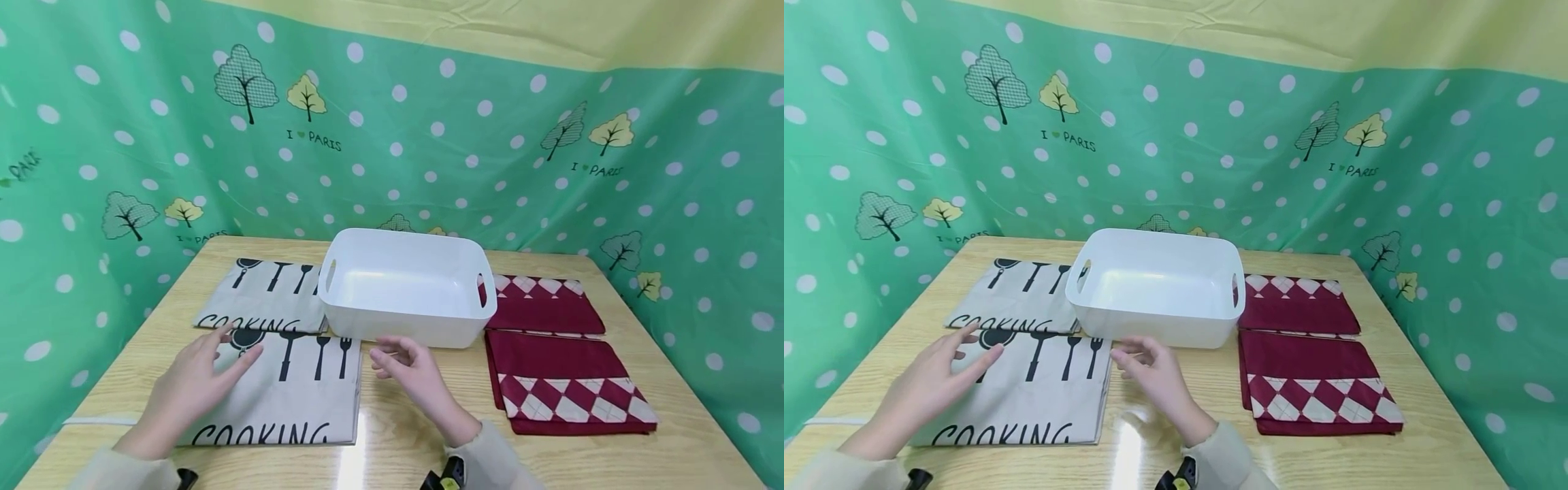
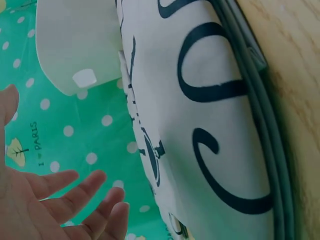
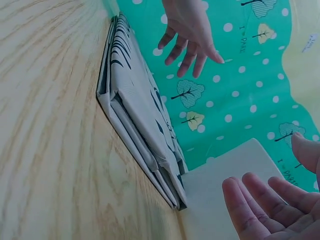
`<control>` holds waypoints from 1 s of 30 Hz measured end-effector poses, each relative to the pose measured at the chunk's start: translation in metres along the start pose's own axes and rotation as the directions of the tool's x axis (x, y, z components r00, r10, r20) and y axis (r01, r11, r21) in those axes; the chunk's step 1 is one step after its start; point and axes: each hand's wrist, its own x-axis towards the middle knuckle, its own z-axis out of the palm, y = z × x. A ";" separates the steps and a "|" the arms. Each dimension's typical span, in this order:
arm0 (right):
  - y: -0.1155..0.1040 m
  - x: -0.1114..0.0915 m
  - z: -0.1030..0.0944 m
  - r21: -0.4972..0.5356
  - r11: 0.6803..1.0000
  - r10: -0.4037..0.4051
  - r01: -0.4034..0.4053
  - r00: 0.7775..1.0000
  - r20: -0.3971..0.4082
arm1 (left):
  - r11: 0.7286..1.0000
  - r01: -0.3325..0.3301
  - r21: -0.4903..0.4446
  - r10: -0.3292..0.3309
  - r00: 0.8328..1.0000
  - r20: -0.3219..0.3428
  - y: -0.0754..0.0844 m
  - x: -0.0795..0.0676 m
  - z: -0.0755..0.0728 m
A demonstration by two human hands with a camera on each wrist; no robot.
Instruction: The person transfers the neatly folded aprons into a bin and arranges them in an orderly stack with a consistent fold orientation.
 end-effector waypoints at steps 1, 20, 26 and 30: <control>0.001 0.000 0.001 0.001 1.000 0.002 -0.002 1.000 0.002 | 1.000 0.002 -0.001 -0.002 1.000 0.002 -0.002 0.000 0.000; 0.008 0.001 0.013 0.076 0.992 0.103 -0.106 0.994 0.039 | 0.998 0.003 -0.060 -0.004 1.000 -0.013 -0.023 0.005 0.003; 0.011 -0.001 0.016 0.048 0.993 0.108 -0.110 0.993 0.047 | 0.998 0.003 -0.057 -0.004 1.000 -0.019 -0.034 0.006 0.008; 0.012 -0.002 0.018 0.046 0.994 0.092 -0.095 0.994 0.053 | 0.998 -0.006 -0.055 0.004 0.999 -0.047 -0.038 0.006 0.012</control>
